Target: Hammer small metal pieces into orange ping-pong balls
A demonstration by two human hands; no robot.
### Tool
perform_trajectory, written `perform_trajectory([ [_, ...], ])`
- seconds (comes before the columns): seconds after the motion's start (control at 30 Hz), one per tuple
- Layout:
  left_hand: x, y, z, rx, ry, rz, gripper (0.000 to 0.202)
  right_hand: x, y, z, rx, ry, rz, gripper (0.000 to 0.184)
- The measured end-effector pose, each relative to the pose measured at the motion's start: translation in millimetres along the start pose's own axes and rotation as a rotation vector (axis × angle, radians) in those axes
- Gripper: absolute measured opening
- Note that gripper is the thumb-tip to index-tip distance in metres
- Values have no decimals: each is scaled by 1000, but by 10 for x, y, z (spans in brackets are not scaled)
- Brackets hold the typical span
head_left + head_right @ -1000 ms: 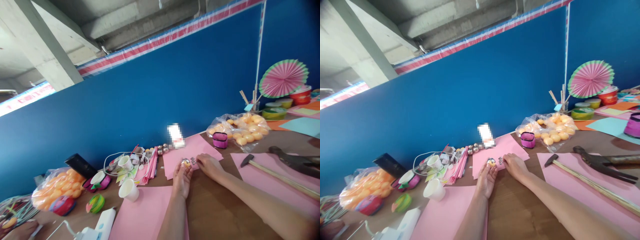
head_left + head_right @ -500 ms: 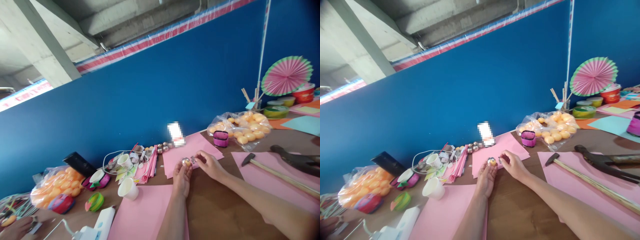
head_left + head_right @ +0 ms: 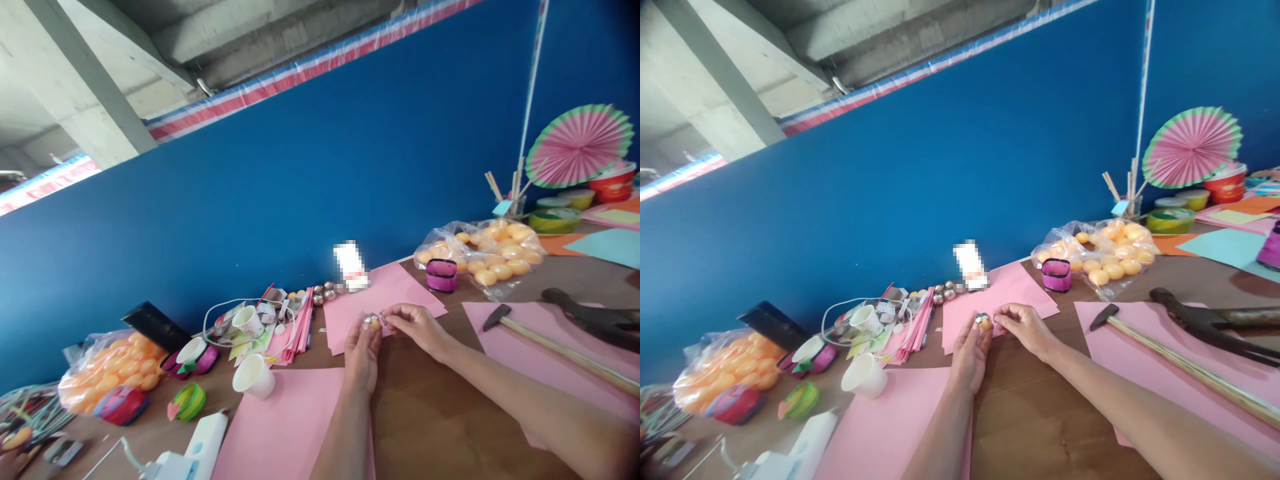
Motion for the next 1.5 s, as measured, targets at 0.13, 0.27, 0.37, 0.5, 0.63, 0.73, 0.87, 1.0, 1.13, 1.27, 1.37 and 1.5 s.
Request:
perform_trajectory([
  [0.13, 23, -8, 6, 0, -20, -6, 37, 62, -13, 28, 1, 53, -39, 24],
  [0.27, 37, -6, 4, 1, -3, -21, 35, 82, -18, 15, -39, 3, -62, 19],
  [0.37, 31, 1, -9, -2, 5, -25, 34, 54, -13, -28, -92, -57, -36, 16],
  [0.5, 48, 2, -14, 7, 5, -56, 36, 57, -16, -24, -72, -47, -35, 18],
  [0.63, 48, 4, -18, 12, 12, -63, 37, 85, -29, -4, -18, -29, -57, 19],
  [0.73, 36, 10, -26, 16, 13, -66, 36, 80, -35, 8, 5, -43, -52, 20],
  [0.87, 20, 18, -38, 14, 33, -63, 37, 75, -36, 25, 7, -51, -55, 20],
  [1.0, 34, 18, -32, 19, 46, -77, 37, 73, -38, 37, 14, -66, -51, 23],
  [1.13, 47, 17, -29, 23, 39, -92, 36, 74, -42, 27, 19, -57, -47, 23],
  [1.27, 47, 16, -24, 28, 46, -91, 36, 77, -44, 22, 22, -56, -50, 23],
  [1.37, 50, 19, -24, 26, 38, -99, 36, 84, -44, 21, 22, -43, -55, 22],
  [1.5, 37, 26, -31, 21, 34, -97, 37, 88, -41, 21, 31, -42, -53, 21],
])
Point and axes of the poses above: each hand's wrist, its own y-axis towards the middle knuckle, its own x-axis out of the palm, z = x × y, the point moved 8 cm from there along y, towards the middle knuckle, and after that the axes turned 5 degrees about -x, right-handed, at the moved point
